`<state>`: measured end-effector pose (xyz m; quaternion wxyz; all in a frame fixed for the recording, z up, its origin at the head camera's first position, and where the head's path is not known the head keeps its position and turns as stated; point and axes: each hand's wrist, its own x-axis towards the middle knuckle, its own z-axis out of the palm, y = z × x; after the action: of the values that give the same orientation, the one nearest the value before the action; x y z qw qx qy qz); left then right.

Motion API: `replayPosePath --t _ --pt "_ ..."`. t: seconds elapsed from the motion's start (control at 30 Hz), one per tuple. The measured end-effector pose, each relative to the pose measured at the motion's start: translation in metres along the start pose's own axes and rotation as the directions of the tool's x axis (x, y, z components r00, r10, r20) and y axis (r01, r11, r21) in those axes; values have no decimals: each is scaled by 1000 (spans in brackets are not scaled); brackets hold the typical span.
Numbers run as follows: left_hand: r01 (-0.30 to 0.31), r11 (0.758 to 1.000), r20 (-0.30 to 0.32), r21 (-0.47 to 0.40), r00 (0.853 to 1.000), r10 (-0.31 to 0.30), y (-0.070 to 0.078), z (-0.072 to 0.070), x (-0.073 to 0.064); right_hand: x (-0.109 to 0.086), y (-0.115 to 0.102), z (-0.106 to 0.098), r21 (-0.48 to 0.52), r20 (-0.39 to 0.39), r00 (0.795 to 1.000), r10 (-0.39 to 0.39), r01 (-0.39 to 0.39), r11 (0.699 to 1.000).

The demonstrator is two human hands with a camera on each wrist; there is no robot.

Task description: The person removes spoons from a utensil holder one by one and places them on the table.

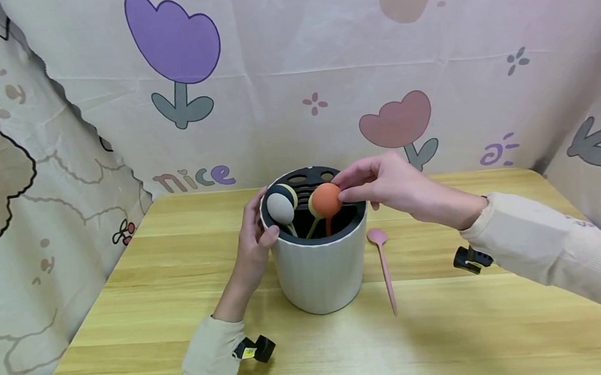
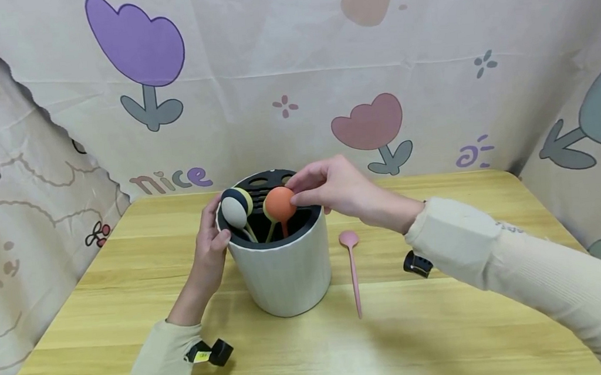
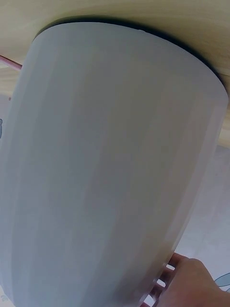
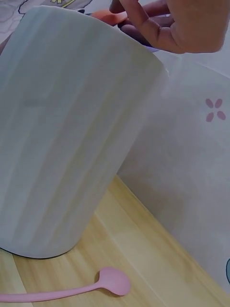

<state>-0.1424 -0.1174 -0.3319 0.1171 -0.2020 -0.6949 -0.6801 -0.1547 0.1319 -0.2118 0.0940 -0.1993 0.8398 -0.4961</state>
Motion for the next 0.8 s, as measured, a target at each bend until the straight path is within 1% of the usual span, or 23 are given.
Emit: replayPosePath --t 0.23,0.33,0.5,0.67,0.8 --pt "5 1000 4 -1 1000 -5 -2 -1 0 3 -2 3 -48 -8 1000 7 -8 999" --pt "4 1000 5 -2 1000 -4 -2 -1 -1 4 -3 6 -50 -10 1000 -5 4 999" --pt "2 1000 8 -8 1000 -2 -1 -1 -2 5 -4 9 -46 8 1000 -24 24 999" --pt "1 1000 7 -14 1000 -1 -2 0 -2 6 -5 9 -40 16 999 -30 31 999" --pt "8 1000 8 -13 1000 -8 -1 0 0 7 -5 8 -46 7 999 -32 32 998"
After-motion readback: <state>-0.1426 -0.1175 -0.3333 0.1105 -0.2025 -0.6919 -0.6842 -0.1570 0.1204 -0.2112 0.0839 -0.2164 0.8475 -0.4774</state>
